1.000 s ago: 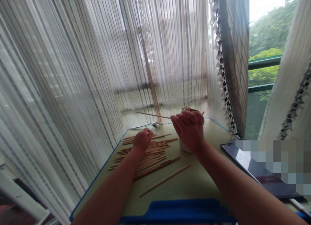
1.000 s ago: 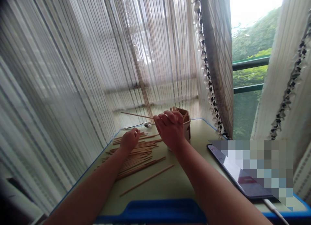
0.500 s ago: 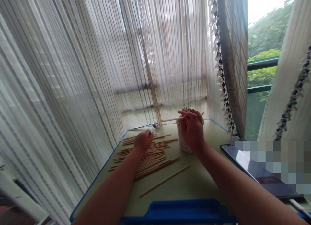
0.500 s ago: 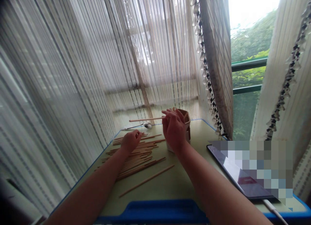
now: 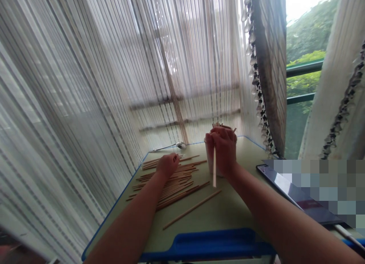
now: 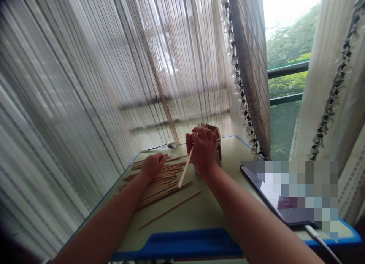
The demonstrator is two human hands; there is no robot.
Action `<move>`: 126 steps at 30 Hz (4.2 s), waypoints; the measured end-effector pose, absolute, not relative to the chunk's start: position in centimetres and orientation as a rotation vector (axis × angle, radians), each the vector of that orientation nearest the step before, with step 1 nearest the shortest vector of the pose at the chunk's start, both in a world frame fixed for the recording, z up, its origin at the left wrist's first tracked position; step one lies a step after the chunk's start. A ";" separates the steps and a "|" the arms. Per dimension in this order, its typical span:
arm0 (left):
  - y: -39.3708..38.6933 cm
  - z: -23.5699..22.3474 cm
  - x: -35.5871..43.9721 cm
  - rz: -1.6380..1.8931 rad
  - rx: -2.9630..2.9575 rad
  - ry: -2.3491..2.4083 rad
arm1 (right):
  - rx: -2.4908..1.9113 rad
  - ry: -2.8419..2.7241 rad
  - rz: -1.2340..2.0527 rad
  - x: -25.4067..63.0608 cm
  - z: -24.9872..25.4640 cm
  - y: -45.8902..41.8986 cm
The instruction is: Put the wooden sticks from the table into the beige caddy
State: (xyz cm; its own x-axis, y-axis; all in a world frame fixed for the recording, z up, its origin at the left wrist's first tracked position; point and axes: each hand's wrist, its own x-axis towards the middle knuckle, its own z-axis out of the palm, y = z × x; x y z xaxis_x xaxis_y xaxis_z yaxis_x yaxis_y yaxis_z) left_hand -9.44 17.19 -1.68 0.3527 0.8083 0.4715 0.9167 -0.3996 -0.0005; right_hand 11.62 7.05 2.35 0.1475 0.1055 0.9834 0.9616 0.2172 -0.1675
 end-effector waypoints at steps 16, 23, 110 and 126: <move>17.3 -1.9 -9.5 -0.547 -2.397 -1.545 | -1.177 -1.312 -0.764 11.1 2.8 6.8; 17.4 -1.9 -9.6 -0.537 -2.407 -1.560 | -1.088 -1.291 -0.755 11.4 2.6 6.9; 17.3 -2.2 -9.1 -0.311 -2.543 -1.378 | -1.435 -1.256 -0.688 12.3 3.4 6.5; 16.5 -1.6 -9.0 -0.246 -2.597 -1.405 | -1.377 -1.311 -0.647 12.4 3.2 6.7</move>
